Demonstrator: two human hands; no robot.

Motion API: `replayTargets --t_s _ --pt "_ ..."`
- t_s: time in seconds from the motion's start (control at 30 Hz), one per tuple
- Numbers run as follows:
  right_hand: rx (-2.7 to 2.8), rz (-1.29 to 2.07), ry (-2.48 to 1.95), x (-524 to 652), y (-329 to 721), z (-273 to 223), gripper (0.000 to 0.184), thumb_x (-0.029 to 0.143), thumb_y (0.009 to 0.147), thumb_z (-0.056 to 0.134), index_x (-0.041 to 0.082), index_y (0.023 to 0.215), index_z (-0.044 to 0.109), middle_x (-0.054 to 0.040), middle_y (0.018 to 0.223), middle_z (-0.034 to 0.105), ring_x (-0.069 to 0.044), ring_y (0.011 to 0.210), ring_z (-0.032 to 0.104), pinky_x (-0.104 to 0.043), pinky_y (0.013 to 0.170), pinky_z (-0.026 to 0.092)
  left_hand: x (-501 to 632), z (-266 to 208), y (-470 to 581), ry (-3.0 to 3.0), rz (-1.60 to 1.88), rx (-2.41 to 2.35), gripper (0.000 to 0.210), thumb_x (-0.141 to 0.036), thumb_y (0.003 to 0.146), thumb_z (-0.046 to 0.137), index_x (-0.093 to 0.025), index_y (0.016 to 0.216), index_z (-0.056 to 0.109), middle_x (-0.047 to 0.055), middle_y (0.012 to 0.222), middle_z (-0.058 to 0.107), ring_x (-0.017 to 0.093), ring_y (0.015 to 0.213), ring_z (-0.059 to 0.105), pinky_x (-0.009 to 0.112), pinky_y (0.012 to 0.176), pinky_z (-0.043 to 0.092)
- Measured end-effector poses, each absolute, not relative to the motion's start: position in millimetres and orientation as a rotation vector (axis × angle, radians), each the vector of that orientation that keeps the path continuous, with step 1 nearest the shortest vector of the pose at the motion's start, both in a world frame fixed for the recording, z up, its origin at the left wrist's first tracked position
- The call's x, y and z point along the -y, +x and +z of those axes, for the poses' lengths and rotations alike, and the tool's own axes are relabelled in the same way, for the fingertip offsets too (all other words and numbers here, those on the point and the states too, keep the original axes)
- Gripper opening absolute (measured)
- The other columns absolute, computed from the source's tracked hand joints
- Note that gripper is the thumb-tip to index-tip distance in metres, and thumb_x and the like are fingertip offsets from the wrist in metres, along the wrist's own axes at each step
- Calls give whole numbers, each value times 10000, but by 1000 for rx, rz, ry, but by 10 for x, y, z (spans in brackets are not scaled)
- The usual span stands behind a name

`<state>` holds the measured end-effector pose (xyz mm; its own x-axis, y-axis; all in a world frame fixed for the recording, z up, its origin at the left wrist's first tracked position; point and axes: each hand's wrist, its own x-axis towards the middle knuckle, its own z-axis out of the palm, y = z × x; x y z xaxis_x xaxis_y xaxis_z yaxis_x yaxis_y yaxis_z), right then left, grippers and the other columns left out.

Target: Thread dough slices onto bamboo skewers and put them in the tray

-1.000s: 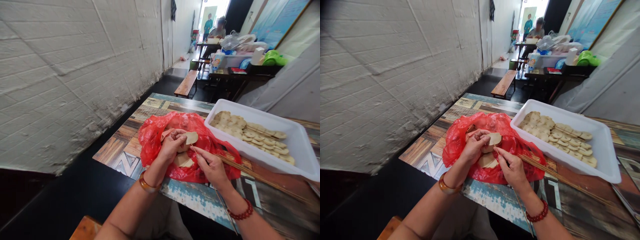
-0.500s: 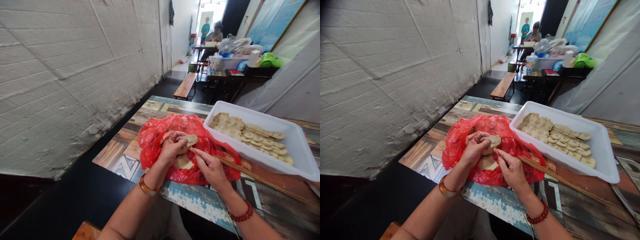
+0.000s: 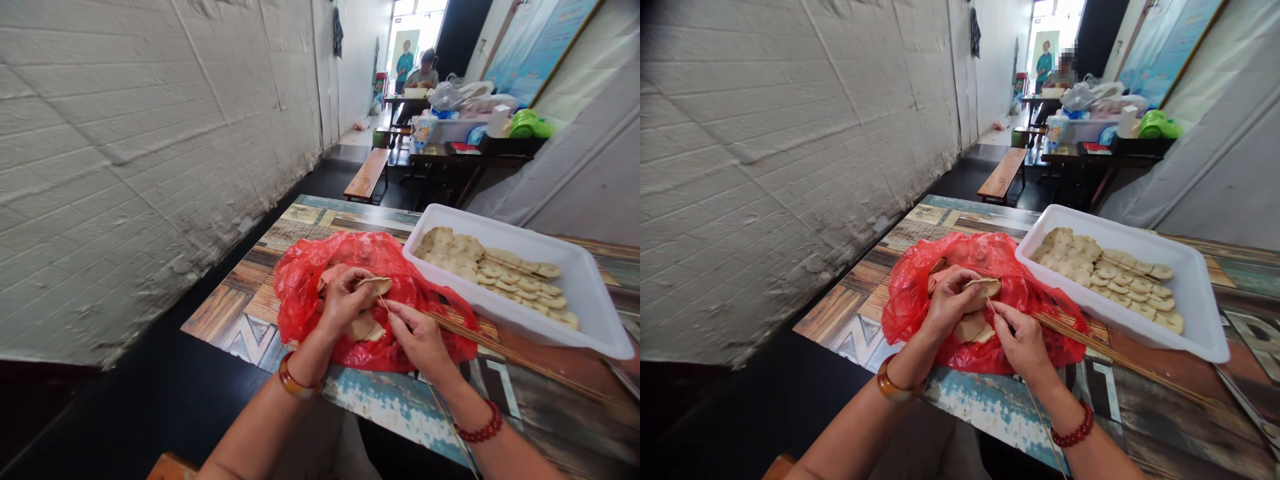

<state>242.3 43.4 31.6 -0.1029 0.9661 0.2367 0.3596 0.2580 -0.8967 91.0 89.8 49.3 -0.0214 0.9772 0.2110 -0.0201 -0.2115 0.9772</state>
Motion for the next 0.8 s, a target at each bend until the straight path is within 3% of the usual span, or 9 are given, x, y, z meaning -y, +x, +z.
replayTargets --t_s 0.8 --pt "1630 843 -1236 -426 2428 323 292 251 845 502 193 1045 706 -53 1027 727 -212 948 686 -347 863 545 -924 415 894 1301 1391 -1087 130 -283 702 677 -172 759 642 11 746 606 133 705 536 242 659 422"
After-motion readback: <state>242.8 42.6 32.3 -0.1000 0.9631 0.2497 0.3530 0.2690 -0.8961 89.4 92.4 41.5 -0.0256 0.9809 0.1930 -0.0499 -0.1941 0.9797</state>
